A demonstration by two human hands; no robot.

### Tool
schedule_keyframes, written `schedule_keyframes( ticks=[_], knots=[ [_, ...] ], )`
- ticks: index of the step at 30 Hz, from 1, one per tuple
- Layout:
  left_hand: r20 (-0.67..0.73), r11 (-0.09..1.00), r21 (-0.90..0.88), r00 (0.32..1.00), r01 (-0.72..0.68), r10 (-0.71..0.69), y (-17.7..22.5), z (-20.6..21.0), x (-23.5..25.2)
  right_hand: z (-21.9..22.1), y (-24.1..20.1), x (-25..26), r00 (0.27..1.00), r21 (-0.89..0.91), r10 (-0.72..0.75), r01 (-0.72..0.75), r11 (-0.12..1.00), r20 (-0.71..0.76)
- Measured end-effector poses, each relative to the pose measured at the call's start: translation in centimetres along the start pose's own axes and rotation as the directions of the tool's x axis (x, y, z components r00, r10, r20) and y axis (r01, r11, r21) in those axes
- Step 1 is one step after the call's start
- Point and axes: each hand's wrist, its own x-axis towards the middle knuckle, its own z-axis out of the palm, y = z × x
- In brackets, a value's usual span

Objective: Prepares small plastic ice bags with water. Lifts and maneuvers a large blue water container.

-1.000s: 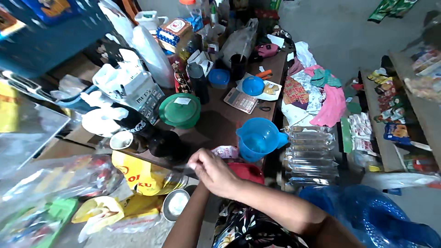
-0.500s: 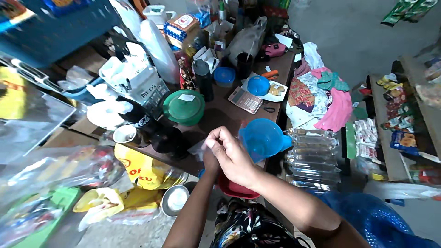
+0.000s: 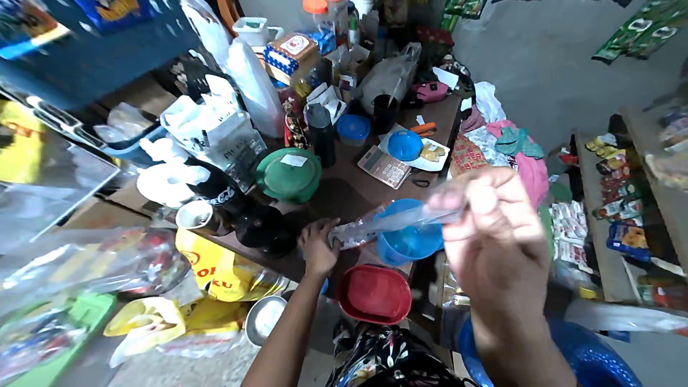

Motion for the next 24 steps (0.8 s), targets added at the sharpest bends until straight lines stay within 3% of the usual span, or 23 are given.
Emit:
schedule_keyframes(
  ticks=[1,3,6,8,11,13,19,22,24],
  knots=[
    [-0.012,0.999,-0.029,0.999,-0.044,0.043,0.1,-0.2,-0.3,-0.7,-0.1,0.0,0.999,0.031,0.003,-0.002,1.000,-0.048],
    [0.047,0.960,-0.276,0.997,-0.048,0.063,0.5,-0.3,-0.8,-2.0,-0.6,-0.2,0.988,0.100,0.011,0.004,0.995,-0.155],
    [0.155,0.693,-0.719,0.985,0.058,0.079,2.4,0.9,-1.9,-3.8,-1.5,-0.5,0.952,0.212,0.076,-0.011,0.977,-0.297],
    [0.090,0.658,-0.753,0.991,0.005,0.096,3.4,1.9,-2.5,-4.6,-2.2,-0.9,0.930,0.252,0.092,0.001,0.968,-0.356],
    [-0.133,0.695,-0.702,0.987,-0.156,0.087,4.3,2.5,-2.7,-5.6,-3.3,-1.9,0.918,0.266,0.055,0.056,0.962,-0.392],
    [-0.173,0.627,-0.753,0.979,-0.200,0.105,3.9,1.5,-2.8,-7.0,-4.1,-2.5,0.903,0.218,0.017,0.085,0.972,-0.429],
    [-0.011,0.242,-0.969,0.991,-0.043,0.132,4.2,-3.4,-6.6,-13.5,-4.7,-6.0,0.753,0.170,0.112,0.000,0.985,-0.649],
    [0.086,0.221,-0.974,0.987,0.054,0.137,5.4,-5.2,-9.3,-16.5,-2.2,-10.5,0.653,0.134,0.171,-0.107,0.985,-0.738],
    [0.144,0.247,-0.961,0.988,0.127,0.054,6.2,-6.2,-10.8,-17.2,0.1,-13.9,0.541,0.032,0.202,-0.308,0.951,-0.816]
  ],
)
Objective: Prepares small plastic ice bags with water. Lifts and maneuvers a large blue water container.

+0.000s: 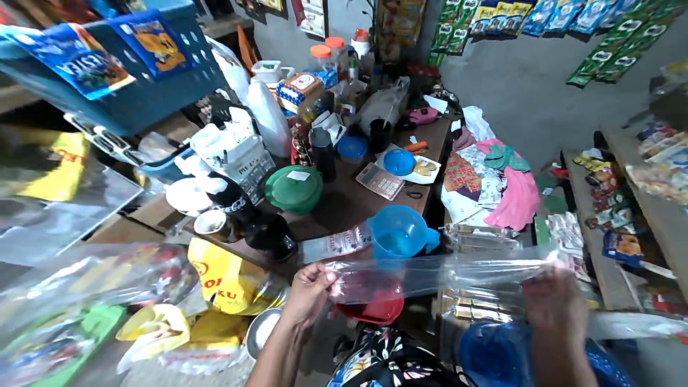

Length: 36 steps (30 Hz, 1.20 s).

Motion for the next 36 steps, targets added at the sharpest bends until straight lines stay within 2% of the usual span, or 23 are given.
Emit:
schedule_keyframes(
  ticks=[1,3,5,6,7,9,11,12,13,16,19,22,25,27,29,32,34,36],
  knots=[
    [-0.042,0.999,0.016,0.999,0.035,-0.034,0.4,0.4,-0.7,-1.3,1.8,-0.5,0.999,-0.179,0.023,-0.030,0.983,-0.042],
    [-0.113,0.994,0.084,0.991,0.074,-0.064,0.9,1.2,-1.8,-4.8,5.4,-1.4,0.999,-0.573,0.047,-0.034,0.819,0.008],
    [-0.162,0.981,0.172,0.985,0.090,-0.062,0.7,2.3,-2.6,-6.4,7.4,-2.7,0.991,-0.766,-0.048,0.125,0.631,0.122],
    [-0.170,0.975,0.201,0.983,0.099,-0.065,0.5,3.1,-3.0,-5.7,7.5,-3.7,0.973,-0.755,-0.121,0.230,0.613,0.198],
    [-0.160,0.971,0.218,0.985,0.100,-0.066,0.3,4.0,-3.3,-4.3,7.0,-5.0,0.946,-0.670,-0.164,0.314,0.673,0.279],
    [-0.101,0.963,0.259,0.994,0.077,-0.053,-0.5,5.6,-3.8,-0.4,5.5,-8.4,0.867,-0.393,-0.153,0.365,0.844,0.475],
    [-0.011,0.941,0.338,1.000,0.018,-0.015,-1.3,6.8,-3.9,3.0,4.1,-11.2,0.686,-0.163,-0.130,0.345,0.924,0.716],
    [0.036,0.923,0.385,0.999,-0.008,-0.006,-1.5,7.3,-4.1,4.3,3.8,-12.2,0.612,-0.123,-0.123,0.344,0.931,0.781],
    [0.075,0.905,0.423,0.997,-0.034,0.002,-1.6,7.9,-4.3,5.3,3.7,-12.9,0.577,-0.132,-0.103,0.351,0.927,0.810],
    [0.164,0.842,0.522,0.985,-0.139,0.061,-1.9,8.5,-5.1,6.6,4.0,-13.4,0.591,-0.283,0.046,0.316,0.906,0.805],
    [0.188,0.803,0.571,0.979,-0.171,0.075,-2.3,8.3,-5.6,6.2,4.0,-13.3,0.573,-0.281,0.171,0.107,0.954,0.801],
    [0.218,0.783,0.594,0.974,-0.186,0.066,-2.2,8.4,-6.2,5.7,3.9,-13.1,0.555,-0.276,0.280,-0.094,0.957,0.783],
    [0.241,0.795,0.576,0.969,-0.192,0.060,-2.0,8.5,-6.3,5.4,3.8,-12.9,0.531,-0.249,0.298,-0.164,0.955,0.793],
    [0.270,0.809,0.553,0.961,-0.199,0.052,-1.6,8.3,-6.0,5.2,3.8,-12.4,0.516,-0.173,0.234,-0.165,0.971,0.824],
    [0.303,0.808,0.544,0.951,-0.226,0.061,-0.5,7.9,-5.4,4.9,3.5,-11.6,0.523,-0.131,0.126,-0.027,0.991,0.843],
    [0.397,0.707,0.618,0.912,-0.345,0.098,1.5,7.7,-4.5,5.3,2.2,-11.3,0.482,-0.165,-0.028,0.355,0.920,0.876],
    [0.472,0.509,0.717,0.869,-0.475,0.146,2.8,8.2,-4.2,6.1,1.2,-11.9,0.431,-0.176,-0.124,0.592,0.787,0.894],
    [0.507,0.229,0.802,0.831,-0.552,0.227,4.1,9.0,-4.2,6.9,0.4,-12.2,0.384,-0.159,-0.204,0.728,0.667,0.900]
  ],
)
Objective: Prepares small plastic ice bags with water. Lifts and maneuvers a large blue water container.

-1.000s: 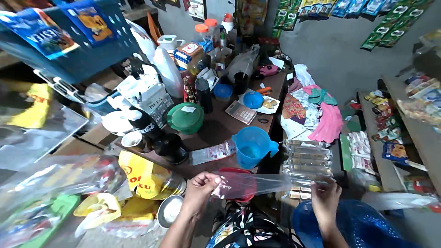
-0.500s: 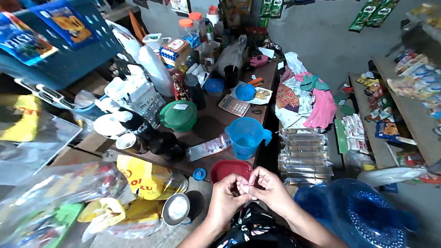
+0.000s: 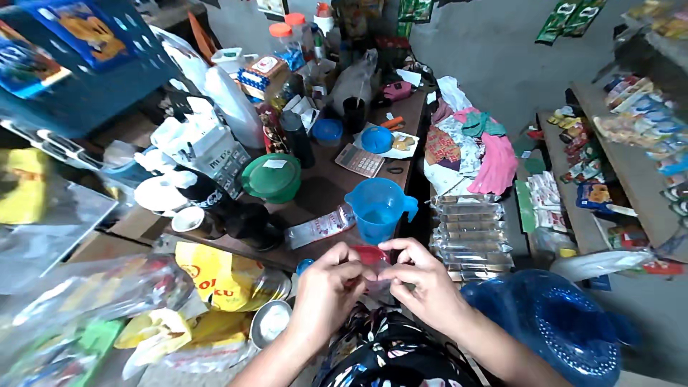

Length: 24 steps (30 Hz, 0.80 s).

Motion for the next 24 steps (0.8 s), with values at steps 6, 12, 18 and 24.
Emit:
schedule_keyframes(
  ticks=[6,12,18,24],
  knots=[
    [-0.048,0.963,0.218,0.984,-0.159,0.174,3.2,-2.5,1.0,-1.3,-1.2,1.9,0.995,0.022,-0.101,0.102,0.995,-0.009],
    [-0.036,0.934,0.261,0.964,-0.245,0.263,5.2,-4.3,2.1,-2.4,-1.6,3.0,0.992,0.222,-0.116,0.122,0.967,-0.043],
    [-0.064,0.941,0.286,0.976,-0.180,0.207,8.1,-6.2,2.9,-3.3,-1.5,3.8,0.969,0.366,-0.196,0.238,0.900,-0.149],
    [-0.067,0.927,0.299,0.964,-0.228,0.258,6.8,-7.1,2.6,-2.7,3.0,2.5,0.997,0.455,-0.077,0.083,0.887,-0.032]
  ],
)
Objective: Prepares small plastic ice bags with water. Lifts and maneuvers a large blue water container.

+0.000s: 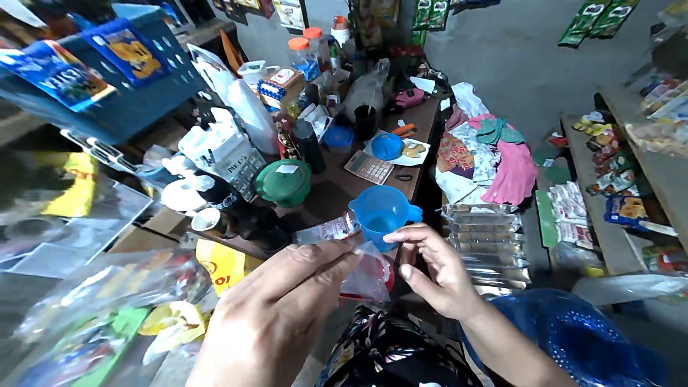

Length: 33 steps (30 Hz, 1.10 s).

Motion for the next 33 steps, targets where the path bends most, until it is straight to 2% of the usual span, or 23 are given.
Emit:
schedule_keyframes(
  ticks=[2,4,6,7,10,11,13,14,15,16,17,18,20,21,23,27,28,31,33],
  knots=[
    [0.001,1.000,-0.003,1.000,-0.003,0.003,-0.1,-0.1,0.1,0.0,2.3,-0.8,0.975,-0.026,0.171,-0.169,0.985,0.142],
    [0.007,1.000,0.000,1.000,-0.001,0.001,-0.2,-0.2,0.2,0.3,4.4,-1.5,0.872,-0.175,0.393,-0.355,0.918,0.292],
    [0.015,1.000,0.007,1.000,0.004,-0.004,-0.3,-0.1,0.3,1.4,6.4,-2.0,0.766,-0.318,0.548,-0.455,0.832,0.337],
    [0.025,1.000,0.005,1.000,0.009,-0.010,-0.3,0.0,0.3,2.1,7.5,-2.4,0.751,-0.355,0.575,-0.467,0.810,0.325],
    [0.079,1.000,0.002,0.996,0.026,-0.026,-0.1,1.2,0.4,3.6,10.2,-3.8,0.769,-0.383,0.561,-0.439,0.813,0.308],
    [0.102,1.000,0.002,0.994,0.025,-0.025,-0.2,2.0,0.2,3.8,10.9,-4.2,0.751,-0.405,0.578,-0.443,0.799,0.319],
    [0.143,1.000,0.007,0.989,0.028,-0.029,-0.7,3.8,-0.5,3.3,11.6,-4.2,0.647,-0.519,0.682,-0.475,0.711,0.341],
    [0.165,0.999,0.007,0.985,0.040,-0.041,-1.0,4.9,-1.0,2.8,11.8,-4.1,0.619,-0.569,0.721,-0.487,0.663,0.310],
    [0.187,0.998,0.006,0.981,0.059,-0.059,-1.4,5.9,-1.5,2.0,11.8,-4.1,0.667,-0.570,0.710,-0.499,0.652,0.228],
    [0.212,0.996,0.001,0.974,0.086,-0.084,-1.8,7.0,-2.0,1.1,11.6,-4.5,0.769,-0.521,0.634,-0.509,0.685,0.083],
    [0.232,0.994,0.000,0.966,0.113,-0.110,-2.2,8.1,-2.6,0.3,11.6,-4.8,0.861,-0.468,0.498,-0.483,0.739,-0.103],
    [0.254,0.990,-0.005,0.958,0.141,-0.136,-2.6,9.2,-3.1,-0.7,11.7,-4.9,0.889,-0.440,0.364,-0.455,0.774,-0.279],
    [0.295,0.978,-0.022,0.936,0.209,-0.194,-3.4,11.2,-4.0,-2.8,12.5,-4.2,0.823,-0.389,0.229,-0.467,0.794,-0.521],
    [0.319,0.967,-0.034,0.920,0.253,-0.229,-3.6,11.9,-4.3,-3.7,13.0,-3.8,0.778,-0.346,0.250,-0.509,0.788,-0.576],
    [0.356,0.940,-0.059,0.887,0.335,-0.294,-4.1,13.1,-4.6,-5.3,14.5,-2.8,0.730,-0.246,0.390,-0.597,0.763,-0.561],
    [0.351,0.892,-0.087,0.852,0.444,-0.389,-4.7,14.0,-4.3,-6.0,17.3,-0.6,0.670,-0.051,0.651,-0.710,0.702,-0.358],
    [0.334,0.880,-0.097,0.848,0.465,-0.411,-4.9,14.0,-4.3,-5.7,18.0,-0.4,0.667,0.036,0.668,-0.698,0.715,-0.329],
    [0.268,0.864,-0.123,0.855,0.488,-0.444,-5.4,14.0,-4.3,-4.6,19.1,-0.2,0.675,0.354,0.645,-0.541,0.763,-0.358],
    [0.238,0.856,-0.127,0.853,0.501,-0.464,-5.8,13.9,-4.5,-4.3,18.0,0.2,0.662,0.417,0.650,-0.506,0.755,-0.372]
  ],
)
